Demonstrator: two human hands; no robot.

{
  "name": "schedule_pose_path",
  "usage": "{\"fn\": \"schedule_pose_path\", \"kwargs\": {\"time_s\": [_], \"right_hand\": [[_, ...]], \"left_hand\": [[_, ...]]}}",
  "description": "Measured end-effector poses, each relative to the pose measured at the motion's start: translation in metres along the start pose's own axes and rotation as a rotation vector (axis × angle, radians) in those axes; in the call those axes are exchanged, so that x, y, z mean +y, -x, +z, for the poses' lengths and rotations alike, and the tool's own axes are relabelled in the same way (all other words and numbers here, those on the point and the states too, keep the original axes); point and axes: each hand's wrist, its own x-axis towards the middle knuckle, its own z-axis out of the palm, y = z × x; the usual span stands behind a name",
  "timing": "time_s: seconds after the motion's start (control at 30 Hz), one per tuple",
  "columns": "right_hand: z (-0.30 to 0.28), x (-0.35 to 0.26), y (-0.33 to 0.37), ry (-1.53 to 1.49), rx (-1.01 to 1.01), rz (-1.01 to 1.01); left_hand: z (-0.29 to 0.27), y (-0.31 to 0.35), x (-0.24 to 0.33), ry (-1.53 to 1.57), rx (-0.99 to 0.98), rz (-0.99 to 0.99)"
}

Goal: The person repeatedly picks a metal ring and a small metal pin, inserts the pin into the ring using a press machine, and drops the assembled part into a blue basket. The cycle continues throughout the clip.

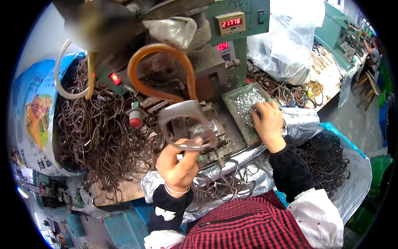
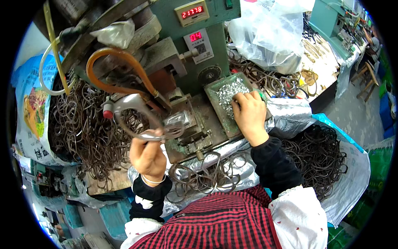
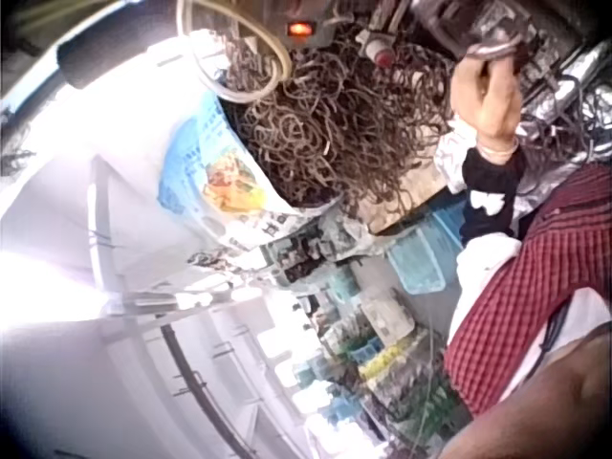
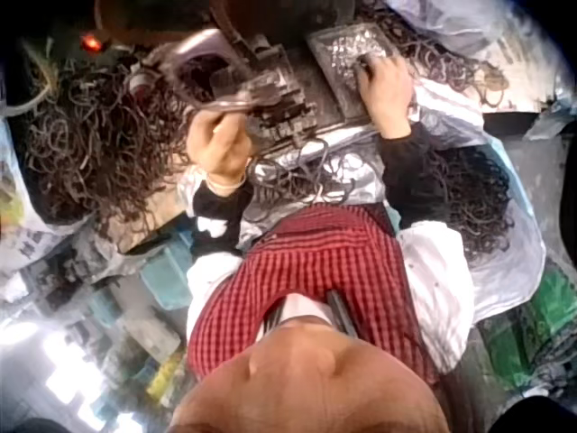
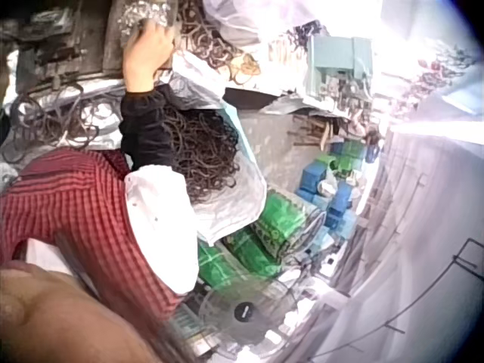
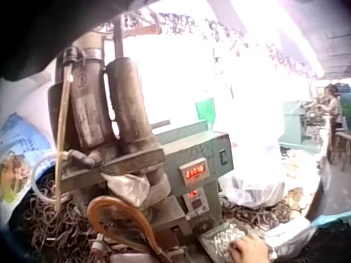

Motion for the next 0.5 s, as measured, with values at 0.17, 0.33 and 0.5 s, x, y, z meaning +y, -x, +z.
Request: {"fn": "schedule_pose_path", "kwargs": {"time_s": [0.17, 0.33, 0.5], "right_hand": [[-0.002, -0.004, 0.001, -0.080, 0.043, 0.000], [-0.013, 0.001, -0.020, -0.258, 0.047, 0.120], [-0.014, 0.007, -0.027, -0.369, 0.097, 0.208]], "left_hand": [[0.013, 0.003, -0.013, 0.014, -0.019, 0.129], [0.008, 0.000, -0.008, -0.008, -0.151, 0.107], [0.017, 0.014, -0.006, -0.003, -0.053, 0.057]]}}
